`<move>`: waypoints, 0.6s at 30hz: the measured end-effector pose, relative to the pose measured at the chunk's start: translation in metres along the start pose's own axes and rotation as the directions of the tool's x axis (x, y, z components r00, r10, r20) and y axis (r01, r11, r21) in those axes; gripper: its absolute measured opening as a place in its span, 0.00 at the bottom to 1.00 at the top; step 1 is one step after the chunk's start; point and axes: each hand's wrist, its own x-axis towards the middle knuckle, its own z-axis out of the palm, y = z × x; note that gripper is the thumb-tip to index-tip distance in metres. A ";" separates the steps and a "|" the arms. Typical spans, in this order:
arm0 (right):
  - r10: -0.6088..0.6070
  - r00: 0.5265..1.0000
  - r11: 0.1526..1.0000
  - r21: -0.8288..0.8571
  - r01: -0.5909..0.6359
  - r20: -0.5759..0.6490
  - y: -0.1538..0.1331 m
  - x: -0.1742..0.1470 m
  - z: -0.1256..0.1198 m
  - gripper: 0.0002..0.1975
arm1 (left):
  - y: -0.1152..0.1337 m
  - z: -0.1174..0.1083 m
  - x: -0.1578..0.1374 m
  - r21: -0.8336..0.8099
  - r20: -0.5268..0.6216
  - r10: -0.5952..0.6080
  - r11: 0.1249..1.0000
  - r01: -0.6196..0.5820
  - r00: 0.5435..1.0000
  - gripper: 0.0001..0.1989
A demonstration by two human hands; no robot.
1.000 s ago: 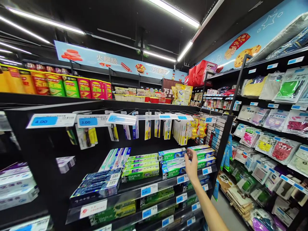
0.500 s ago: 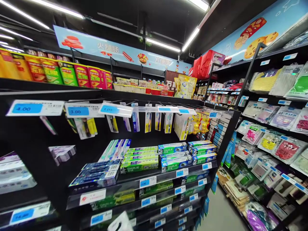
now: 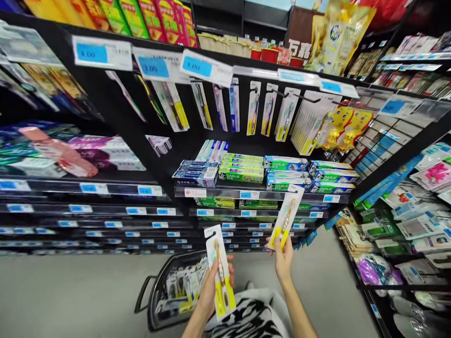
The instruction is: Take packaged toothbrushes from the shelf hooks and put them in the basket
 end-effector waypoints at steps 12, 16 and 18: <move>0.166 0.970 0.986 -0.052 -0.159 0.175 0.024 -0.030 0.011 0.27 | 0.001 -0.016 0.003 -0.204 0.114 0.074 0.978 -0.050 0.991 0.35; 0.193 0.966 0.980 -0.088 -0.180 0.175 0.027 -0.033 0.013 0.27 | 0.003 -0.018 -0.002 -0.186 0.098 0.055 0.982 -0.036 0.994 0.37; 0.206 0.967 0.977 -0.082 -0.195 0.148 0.027 -0.034 0.013 0.27 | 0.001 -0.018 -0.005 -0.165 0.024 0.002 0.986 0.002 1.000 0.36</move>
